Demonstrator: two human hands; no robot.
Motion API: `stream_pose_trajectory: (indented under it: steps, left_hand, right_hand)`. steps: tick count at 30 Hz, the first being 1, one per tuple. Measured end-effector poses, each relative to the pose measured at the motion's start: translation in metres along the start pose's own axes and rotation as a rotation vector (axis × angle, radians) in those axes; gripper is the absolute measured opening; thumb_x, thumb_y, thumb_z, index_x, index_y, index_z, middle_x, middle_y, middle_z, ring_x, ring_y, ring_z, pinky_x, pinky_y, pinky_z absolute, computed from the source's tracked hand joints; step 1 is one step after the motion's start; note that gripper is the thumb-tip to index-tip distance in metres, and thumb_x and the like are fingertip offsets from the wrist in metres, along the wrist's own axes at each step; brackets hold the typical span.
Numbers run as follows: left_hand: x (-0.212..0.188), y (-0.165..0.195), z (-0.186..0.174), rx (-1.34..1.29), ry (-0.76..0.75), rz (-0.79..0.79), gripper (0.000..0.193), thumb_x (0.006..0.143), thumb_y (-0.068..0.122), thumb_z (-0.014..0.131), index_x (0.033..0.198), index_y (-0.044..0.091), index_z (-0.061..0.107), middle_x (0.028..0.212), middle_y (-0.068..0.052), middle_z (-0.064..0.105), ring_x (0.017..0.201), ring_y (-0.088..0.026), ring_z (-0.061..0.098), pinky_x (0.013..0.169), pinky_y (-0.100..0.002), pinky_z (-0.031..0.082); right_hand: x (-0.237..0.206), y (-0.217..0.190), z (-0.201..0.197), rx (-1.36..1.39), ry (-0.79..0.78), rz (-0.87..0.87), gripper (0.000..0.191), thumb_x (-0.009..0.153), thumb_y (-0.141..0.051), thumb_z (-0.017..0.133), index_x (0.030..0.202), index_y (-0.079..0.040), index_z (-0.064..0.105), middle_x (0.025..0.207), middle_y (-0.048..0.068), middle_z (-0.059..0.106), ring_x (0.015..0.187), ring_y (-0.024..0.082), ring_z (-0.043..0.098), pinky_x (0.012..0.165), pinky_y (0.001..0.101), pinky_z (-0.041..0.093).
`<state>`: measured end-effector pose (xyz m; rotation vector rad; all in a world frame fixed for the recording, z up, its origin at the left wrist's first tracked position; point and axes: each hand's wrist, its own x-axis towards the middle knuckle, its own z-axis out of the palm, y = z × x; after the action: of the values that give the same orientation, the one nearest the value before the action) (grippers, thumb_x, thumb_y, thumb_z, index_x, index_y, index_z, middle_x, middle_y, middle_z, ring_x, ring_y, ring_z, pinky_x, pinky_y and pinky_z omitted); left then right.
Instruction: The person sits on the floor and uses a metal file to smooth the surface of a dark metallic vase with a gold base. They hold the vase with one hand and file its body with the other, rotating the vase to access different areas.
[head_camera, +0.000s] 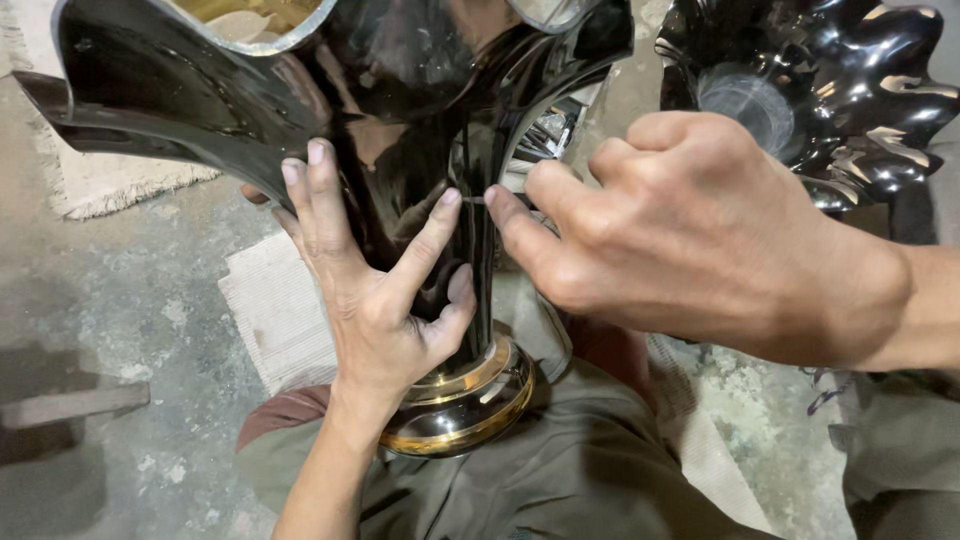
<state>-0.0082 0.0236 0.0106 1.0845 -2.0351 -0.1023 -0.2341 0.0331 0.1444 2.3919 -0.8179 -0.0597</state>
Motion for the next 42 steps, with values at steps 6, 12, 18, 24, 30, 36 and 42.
stream_pose_trajectory:
  steps: [6,12,18,24,30,36,42]
  left_hand:
    - [0.0049,0.0038,-0.0021,-0.002,-0.023,-0.025,0.056,0.074,0.022,0.088,0.129,0.022,0.077,0.162,-0.03,0.011,0.154,-0.055,0.011,0.13,-0.068,0.015]
    - [0.0058,0.0044,-0.0036,0.002,-0.03,-0.025,0.056,0.074,0.022,0.087,0.129,0.022,0.078,0.162,-0.03,0.011,0.154,-0.055,0.011,0.13,-0.068,0.015]
    - [0.0058,0.0057,-0.0038,0.005,-0.03,-0.027,0.056,0.073,0.022,0.087,0.128,0.021,0.078,0.162,-0.031,0.012,0.153,-0.056,0.01,0.128,-0.068,0.014]
    - [0.0022,0.0034,-0.0044,-0.018,-0.024,-0.021,0.056,0.078,0.023,0.086,0.133,0.022,0.076,0.164,-0.031,0.012,0.156,-0.055,0.01,0.129,-0.067,0.011]
    - [-0.0008,-0.0002,-0.0024,0.009,-0.015,0.001,0.056,0.078,0.025,0.087,0.132,0.023,0.077,0.164,-0.03,0.012,0.156,-0.054,0.01,0.128,-0.068,0.005]
    - [0.0011,0.0024,-0.0023,-0.009,-0.021,-0.004,0.057,0.078,0.025,0.085,0.135,0.025,0.075,0.167,-0.028,0.011,0.158,-0.054,0.008,0.129,-0.067,0.007]
    - [-0.0021,0.0,-0.0031,0.027,-0.022,0.0,0.058,0.078,0.026,0.087,0.135,0.023,0.074,0.165,-0.029,0.014,0.155,-0.052,0.01,0.128,-0.067,0.008]
  right_hand:
    - [-0.0026,0.0014,0.0027,-0.042,0.105,-0.003,0.027,0.082,-0.022,0.072,0.106,-0.013,0.08,0.089,0.002,0.076,0.049,0.006,0.057,0.048,0.0212,0.037]
    - [-0.0031,-0.0004,0.0025,-0.062,0.147,0.009,0.024,0.081,-0.021,0.071,0.103,-0.014,0.08,0.095,0.003,0.078,0.053,0.008,0.059,0.05,0.0203,0.038]
    - [-0.0038,-0.002,0.0058,-0.117,0.132,-0.036,0.02,0.086,-0.014,0.07,0.103,-0.01,0.08,0.077,0.0,0.072,0.046,0.005,0.049,0.045,0.02,0.032]
    - [-0.0023,-0.006,0.0049,-0.166,0.02,-0.104,0.014,0.091,-0.015,0.065,0.087,-0.007,0.075,0.065,-0.002,0.063,0.049,0.007,0.055,0.044,0.0219,0.033]
    - [-0.0005,-0.0074,0.0013,-0.121,0.118,-0.038,0.017,0.086,-0.014,0.07,0.099,-0.007,0.079,0.074,0.001,0.069,0.048,0.006,0.054,0.044,0.0205,0.033]
    - [-0.0011,-0.0026,0.003,-0.122,0.15,-0.035,0.017,0.088,-0.015,0.07,0.101,-0.009,0.08,0.077,0.001,0.072,0.046,0.006,0.052,0.045,0.0207,0.032]
    - [-0.0049,-0.0056,0.0043,-0.112,0.064,-0.072,0.014,0.09,-0.019,0.068,0.093,-0.008,0.076,0.068,0.0,0.067,0.05,0.01,0.059,0.043,0.0226,0.037]
